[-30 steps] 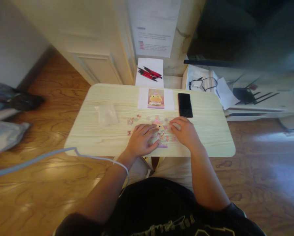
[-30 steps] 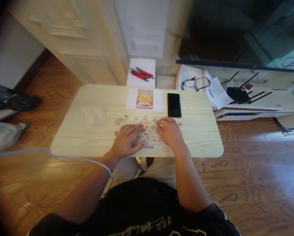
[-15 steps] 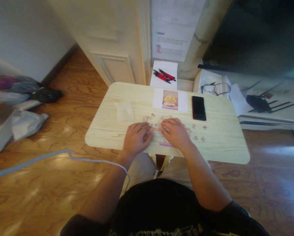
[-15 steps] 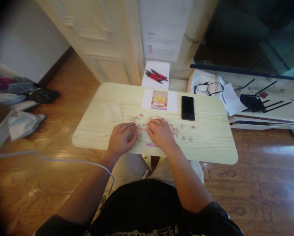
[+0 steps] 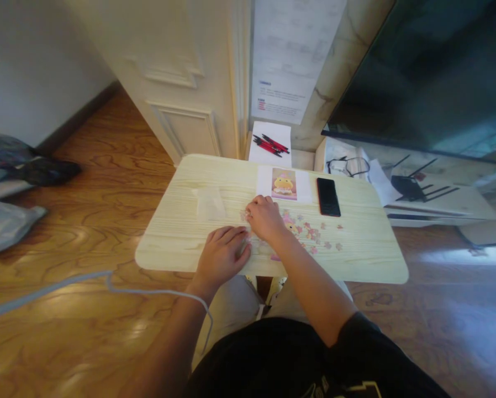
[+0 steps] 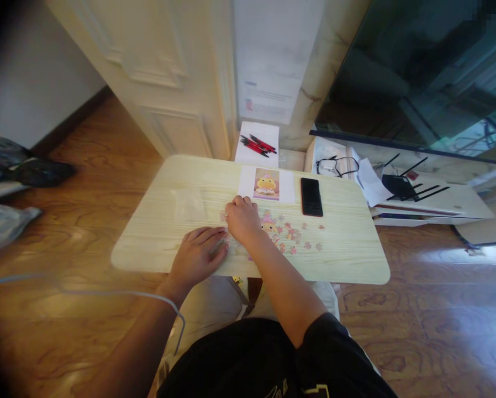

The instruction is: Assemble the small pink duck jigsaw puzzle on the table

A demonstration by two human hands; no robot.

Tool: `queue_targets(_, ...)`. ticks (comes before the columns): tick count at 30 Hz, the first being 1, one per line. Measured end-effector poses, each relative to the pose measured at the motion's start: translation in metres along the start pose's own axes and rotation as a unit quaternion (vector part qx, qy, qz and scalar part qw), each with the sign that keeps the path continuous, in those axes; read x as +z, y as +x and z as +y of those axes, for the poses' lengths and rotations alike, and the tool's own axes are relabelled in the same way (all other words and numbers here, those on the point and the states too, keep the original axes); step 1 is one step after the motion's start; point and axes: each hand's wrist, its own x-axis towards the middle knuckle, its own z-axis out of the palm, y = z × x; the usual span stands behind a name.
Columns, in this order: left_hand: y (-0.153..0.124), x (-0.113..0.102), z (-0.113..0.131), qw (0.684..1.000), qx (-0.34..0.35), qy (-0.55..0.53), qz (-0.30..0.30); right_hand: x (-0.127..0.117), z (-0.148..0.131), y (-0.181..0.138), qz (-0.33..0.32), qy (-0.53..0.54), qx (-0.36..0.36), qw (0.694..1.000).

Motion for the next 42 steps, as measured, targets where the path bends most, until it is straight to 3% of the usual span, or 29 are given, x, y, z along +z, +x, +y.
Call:
queue_targets(6, 0.001, 0.0, 0.002, 1.0, -0.015, -0.003, -0.001, -0.001, 0.006, 0.005, -0.013, 0.011, 0.021, 1.0)
queue_targets(12, 0.006, 0.001, 0.005, 0.999, -0.015, 0.027, -0.022, 0.001, 0.012, 0.009, -0.006, 0.022, 0.01, 1.0)
queue_targets(21, 0.007, 0.003, 0.008, 0.999, -0.035, 0.028, -0.006, -0.009, 0.03, 0.008, 0.005, 0.066, -0.008, 0.998)
queue_targets(30, 0.002, 0.001, 0.004, 0.994, -0.104, 0.013, 0.039, -0.004, 0.02, 0.007, -0.017, 0.062, -0.014, 0.998)
queue_targets(42, 0.002, 0.002, 0.003, 0.995, -0.094, 0.015, 0.04, -0.008, 0.014, 0.0, -0.037, 0.173, -0.037, 0.983)
